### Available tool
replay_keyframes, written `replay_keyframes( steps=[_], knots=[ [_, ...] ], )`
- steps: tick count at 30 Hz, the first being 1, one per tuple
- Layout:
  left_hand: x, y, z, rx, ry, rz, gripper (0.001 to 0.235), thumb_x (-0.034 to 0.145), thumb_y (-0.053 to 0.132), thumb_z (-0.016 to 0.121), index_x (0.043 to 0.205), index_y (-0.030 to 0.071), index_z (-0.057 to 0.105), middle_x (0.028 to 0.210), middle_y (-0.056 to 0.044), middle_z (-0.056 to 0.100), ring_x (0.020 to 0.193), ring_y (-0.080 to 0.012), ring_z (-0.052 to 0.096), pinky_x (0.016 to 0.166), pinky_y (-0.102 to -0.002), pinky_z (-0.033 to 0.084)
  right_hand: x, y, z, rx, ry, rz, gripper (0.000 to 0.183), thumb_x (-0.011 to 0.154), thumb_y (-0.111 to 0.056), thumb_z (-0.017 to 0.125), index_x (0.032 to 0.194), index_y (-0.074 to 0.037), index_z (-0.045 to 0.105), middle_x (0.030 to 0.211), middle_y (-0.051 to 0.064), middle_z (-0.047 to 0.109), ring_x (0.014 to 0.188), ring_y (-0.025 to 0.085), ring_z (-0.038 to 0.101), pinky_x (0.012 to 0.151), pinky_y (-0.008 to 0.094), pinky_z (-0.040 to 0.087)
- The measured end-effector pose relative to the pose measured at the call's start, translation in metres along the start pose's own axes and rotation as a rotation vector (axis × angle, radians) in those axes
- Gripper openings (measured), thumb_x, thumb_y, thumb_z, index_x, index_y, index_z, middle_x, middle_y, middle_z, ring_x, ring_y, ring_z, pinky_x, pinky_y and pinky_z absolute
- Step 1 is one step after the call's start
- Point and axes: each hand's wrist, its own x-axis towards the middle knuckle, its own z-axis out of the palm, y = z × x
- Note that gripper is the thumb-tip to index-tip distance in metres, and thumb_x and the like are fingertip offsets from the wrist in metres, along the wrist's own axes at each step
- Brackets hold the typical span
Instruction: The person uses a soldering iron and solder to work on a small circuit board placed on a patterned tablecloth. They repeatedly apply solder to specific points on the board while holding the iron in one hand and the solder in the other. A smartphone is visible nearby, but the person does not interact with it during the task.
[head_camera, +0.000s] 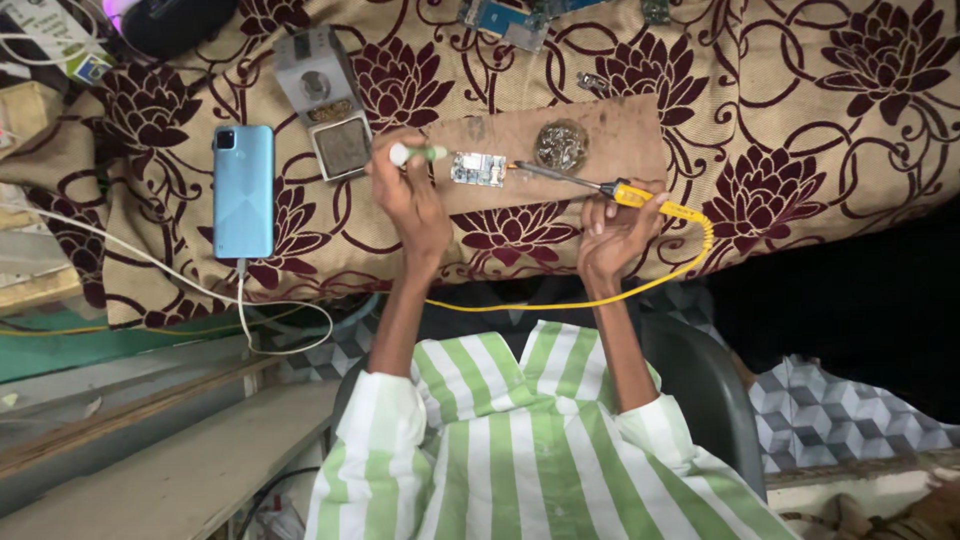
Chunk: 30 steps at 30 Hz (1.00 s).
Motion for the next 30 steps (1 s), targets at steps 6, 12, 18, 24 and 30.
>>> replay_keyframes(
  steps=[6,12,18,24,30],
  knots=[
    [0.018,0.001,0.002,-0.025,-0.129,0.036,0.037,0.117,0.034,0.039,0.114,0.0,0.055,0.111,-0.012,0.058,0.102,-0.0227,0.059,0.095,-0.038,0.046,0.003,-0.003,0.001,0.056,-0.011,0.026,0.037,0.111,-0.047,0.051,0.112,-0.011,0.048,0.076,0.006,0.044,0.052,0.015,0.038,0.048,0.027,0.029],
    [0.001,-0.002,-0.005,0.074,-0.087,0.086,0.034,0.118,0.03,0.038,0.111,0.001,0.055,0.111,-0.011,0.056,0.105,-0.022,0.055,0.099,-0.04,0.04,0.003,-0.007,0.002,0.055,0.006,0.077,0.038,0.11,-0.047,0.05,0.112,-0.01,0.05,0.075,0.005,0.044,0.052,0.013,0.038,0.046,0.026,0.029],
    [-0.007,-0.019,-0.002,-0.39,0.039,-0.028,0.031,0.117,0.034,0.034,0.108,0.007,0.043,0.104,-0.001,0.042,0.092,-0.0108,0.041,0.081,-0.025,0.04,0.001,-0.007,0.004,0.02,-0.038,0.04,0.036,0.112,-0.046,0.05,0.11,-0.01,0.049,0.076,0.005,0.043,0.053,0.013,0.036,0.048,0.027,0.029],
    [-0.005,-0.009,-0.004,-0.516,-0.043,-0.213,0.026,0.118,0.026,0.048,0.12,0.0,0.05,0.103,-0.004,0.048,0.087,-0.0101,0.048,0.085,-0.029,0.044,0.001,-0.008,0.004,0.035,0.009,0.076,0.036,0.11,-0.047,0.049,0.111,-0.011,0.049,0.075,0.004,0.043,0.052,0.012,0.037,0.046,0.025,0.029],
    [0.003,0.0,-0.007,-0.552,-0.033,-0.223,0.039,0.109,0.015,0.055,0.142,-0.003,0.044,0.128,-0.008,0.057,0.101,-0.0153,0.063,0.089,-0.031,0.055,0.003,-0.007,0.002,0.043,-0.034,0.077,0.037,0.111,-0.048,0.049,0.11,-0.011,0.049,0.076,0.004,0.042,0.052,0.012,0.036,0.047,0.025,0.028]
  ],
)
